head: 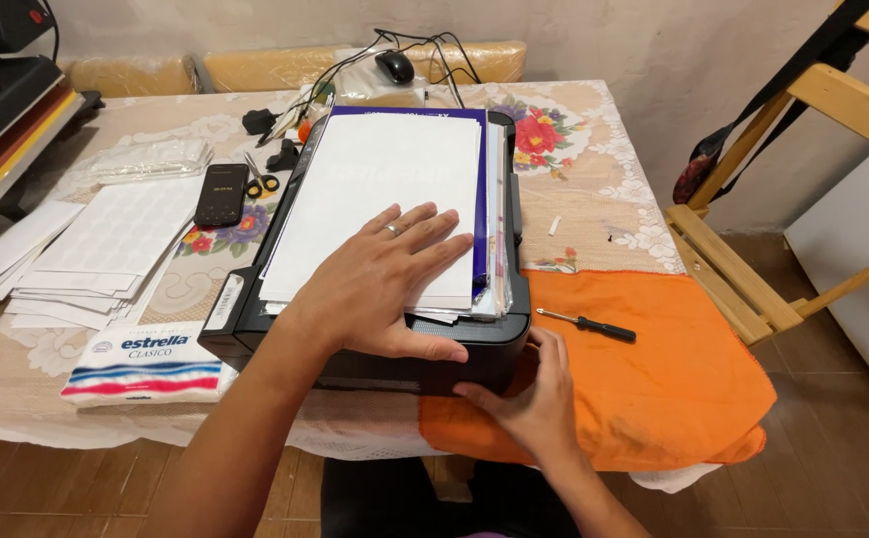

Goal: The person uses a screwdriver to remove screws from the front panel of a printer. They then detach the front cover and set it aside on the table.

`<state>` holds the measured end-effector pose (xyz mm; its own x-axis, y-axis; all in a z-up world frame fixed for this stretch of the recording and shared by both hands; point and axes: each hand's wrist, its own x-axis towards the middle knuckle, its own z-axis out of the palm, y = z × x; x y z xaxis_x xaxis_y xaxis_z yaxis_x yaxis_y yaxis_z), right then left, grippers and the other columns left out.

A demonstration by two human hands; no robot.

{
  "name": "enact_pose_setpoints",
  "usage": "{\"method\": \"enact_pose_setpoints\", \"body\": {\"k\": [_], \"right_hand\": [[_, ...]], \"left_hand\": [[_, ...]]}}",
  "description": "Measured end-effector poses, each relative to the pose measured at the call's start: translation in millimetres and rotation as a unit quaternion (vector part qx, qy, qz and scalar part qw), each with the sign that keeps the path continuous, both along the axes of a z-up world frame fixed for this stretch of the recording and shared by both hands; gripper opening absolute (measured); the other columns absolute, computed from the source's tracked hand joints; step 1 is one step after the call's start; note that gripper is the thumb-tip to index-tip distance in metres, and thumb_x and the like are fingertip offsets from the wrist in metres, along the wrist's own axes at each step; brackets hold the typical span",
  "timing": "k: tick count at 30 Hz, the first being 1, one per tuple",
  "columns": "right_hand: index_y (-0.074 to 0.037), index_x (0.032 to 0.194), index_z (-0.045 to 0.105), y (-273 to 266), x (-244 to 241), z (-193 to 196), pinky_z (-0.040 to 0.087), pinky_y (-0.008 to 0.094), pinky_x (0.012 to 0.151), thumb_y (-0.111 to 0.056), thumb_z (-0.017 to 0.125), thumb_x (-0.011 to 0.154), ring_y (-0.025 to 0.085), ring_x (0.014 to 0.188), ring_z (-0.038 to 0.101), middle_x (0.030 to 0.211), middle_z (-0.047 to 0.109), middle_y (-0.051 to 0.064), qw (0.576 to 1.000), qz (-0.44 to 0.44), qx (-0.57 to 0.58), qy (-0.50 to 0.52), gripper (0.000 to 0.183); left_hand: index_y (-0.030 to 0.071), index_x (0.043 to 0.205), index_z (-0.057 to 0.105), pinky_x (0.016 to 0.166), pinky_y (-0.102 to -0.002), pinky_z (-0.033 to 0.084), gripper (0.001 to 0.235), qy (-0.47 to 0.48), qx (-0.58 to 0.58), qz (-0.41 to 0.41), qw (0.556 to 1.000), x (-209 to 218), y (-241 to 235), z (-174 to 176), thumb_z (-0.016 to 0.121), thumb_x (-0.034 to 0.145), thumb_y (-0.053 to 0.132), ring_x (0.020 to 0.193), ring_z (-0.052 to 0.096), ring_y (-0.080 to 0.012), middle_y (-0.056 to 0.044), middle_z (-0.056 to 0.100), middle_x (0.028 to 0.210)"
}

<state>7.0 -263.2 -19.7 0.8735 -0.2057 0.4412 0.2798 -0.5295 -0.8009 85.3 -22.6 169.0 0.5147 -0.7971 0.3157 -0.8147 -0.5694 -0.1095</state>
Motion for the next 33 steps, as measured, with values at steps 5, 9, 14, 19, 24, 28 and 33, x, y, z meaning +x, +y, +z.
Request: {"method": "enact_pose_setpoints", "body": {"k": [5,9,14,19,24,28,33], "right_hand": [[-0.001,0.159,0.048,27,-3,-3,0.055,0.050,0.114,-0.074,0.107,0.039,0.036,0.139,0.061,0.144,0.060,0.017,0.998,-0.042,-0.030,-0.023,0.152],[-0.006,0.148,0.058,29,0,-11,0.060,0.050,0.097,-0.073,0.109,0.037,0.034,0.121,0.069,0.131,0.063,0.013,0.995,-0.093,-0.036,-0.022,0.139],[-0.009,0.130,0.066,23,-2,-9,0.060,0.044,0.074,-0.071,0.110,0.041,0.028,0.091,0.070,0.110,0.063,0.007,0.995,-0.086,-0.035,-0.031,0.117],[-0.004,0.137,0.065,18,-4,-13,0.063,0.043,0.086,-0.064,0.109,0.053,0.029,0.102,0.074,0.117,0.070,0.011,0.991,-0.070,-0.045,-0.100,0.112],[0.002,0.146,0.055,26,-6,-19,0.060,0.042,0.104,-0.056,0.109,0.056,0.032,0.122,0.067,0.135,0.062,0.016,0.991,-0.057,0.000,-0.120,0.120],[-0.010,0.130,0.055,22,3,-11,0.061,0.039,0.080,-0.063,0.112,0.037,0.023,0.098,0.073,0.114,0.067,0.003,0.993,-0.097,0.039,0.048,0.121],[-0.013,0.123,0.055,11,13,-8,0.056,0.036,0.074,-0.062,0.110,0.038,0.019,0.089,0.067,0.107,0.065,0.001,0.994,-0.043,0.072,0.068,0.112]], "left_hand": [[0.005,0.166,0.054,0.130,-0.061,0.032,0.126,-0.008,-0.001,0.000,1.000,0,-1,1,0.054,0.086,0.102,0.160,0.047,-0.0461,-0.026,0.054,0.170],[0.004,0.166,0.053,0.129,-0.063,0.032,0.126,-0.002,-0.002,0.001,1.000,0,-1,1,0.054,0.086,0.102,0.160,0.047,-0.0472,-0.026,0.054,0.170],[0.005,0.166,0.053,0.129,-0.063,0.033,0.125,-0.003,-0.001,-0.001,1.000,1,0,0,0.054,0.086,0.101,0.160,0.047,-0.0479,-0.025,0.054,0.170],[0.005,0.165,0.054,0.130,-0.063,0.031,0.125,0.005,-0.007,0.002,1.000,0,0,0,0.056,0.085,0.102,0.161,0.045,-0.0468,-0.026,0.053,0.171],[0.005,0.160,0.059,0.133,-0.061,0.032,0.119,-0.061,-0.032,0.008,0.998,-17,-1,6,0.063,0.086,0.098,0.158,0.051,-0.0466,-0.026,0.058,0.167],[0.006,0.153,0.066,0.117,-0.056,0.050,0.086,-0.196,-0.067,0.033,0.978,-60,-4,-6,0.087,0.096,0.067,0.143,0.066,-0.0400,-0.024,0.069,0.155],[0.004,0.125,0.075,0.086,-0.048,0.057,0.034,-0.253,-0.151,0.022,0.955,-101,-2,-64,0.076,0.114,0.036,0.100,0.070,-0.0323,-0.014,0.072,0.117]]}}
